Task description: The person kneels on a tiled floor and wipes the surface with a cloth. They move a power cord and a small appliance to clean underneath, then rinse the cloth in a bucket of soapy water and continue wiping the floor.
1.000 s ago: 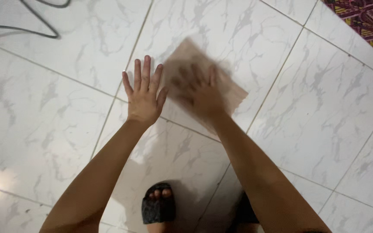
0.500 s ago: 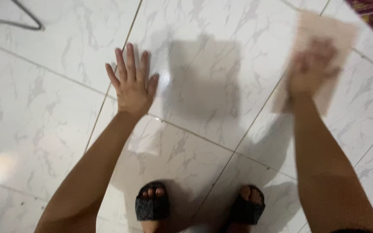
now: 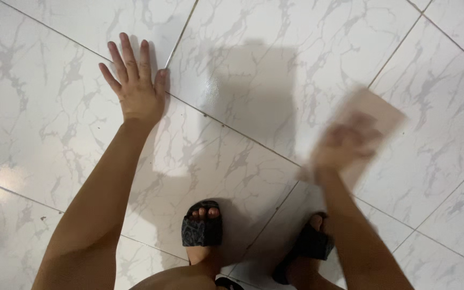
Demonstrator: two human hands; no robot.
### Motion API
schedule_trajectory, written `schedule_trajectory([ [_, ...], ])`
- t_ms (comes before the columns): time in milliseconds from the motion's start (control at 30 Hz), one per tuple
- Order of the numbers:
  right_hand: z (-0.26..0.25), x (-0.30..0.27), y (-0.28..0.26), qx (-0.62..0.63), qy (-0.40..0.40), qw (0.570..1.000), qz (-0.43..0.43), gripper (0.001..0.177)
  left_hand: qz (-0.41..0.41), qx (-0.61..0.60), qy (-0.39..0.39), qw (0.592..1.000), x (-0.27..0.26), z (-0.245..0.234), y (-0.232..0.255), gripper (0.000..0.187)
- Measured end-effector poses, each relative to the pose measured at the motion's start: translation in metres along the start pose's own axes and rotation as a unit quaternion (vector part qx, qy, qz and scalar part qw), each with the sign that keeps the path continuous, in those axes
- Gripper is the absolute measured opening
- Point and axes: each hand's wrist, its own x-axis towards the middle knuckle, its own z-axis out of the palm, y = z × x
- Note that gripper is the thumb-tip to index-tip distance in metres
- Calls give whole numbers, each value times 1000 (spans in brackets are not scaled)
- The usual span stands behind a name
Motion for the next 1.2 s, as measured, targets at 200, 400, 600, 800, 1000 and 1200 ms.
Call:
schedule_trajectory([
  [200, -60, -76, -198, 17, -86, 957, -278, 63, 25, -11, -7, 1000, -9, -6, 5, 64],
  [400, -54, -118, -285, -48, -29, 860, -507, 62, 18, -21, -30, 999, -16, -21, 7, 65],
  [600, -25, -167, -239, 88, -102, 790, -598, 59, -4, -22, -35, 999, -6, -19, 22, 67],
  [800, -34, -133, -189, 81, -89, 869, -480, 59, 73, -6, -43, 996, -13, 5, 36, 65],
  [1000, -33, -51, -53, 103, -51, 972, -203, 60, 106, 16, -41, 993, -22, 13, 49, 64],
  [1200, -7, 15, 127, 56, -1, 998, 32, 65, 136, 42, -74, 987, -26, 0, 44, 68],
])
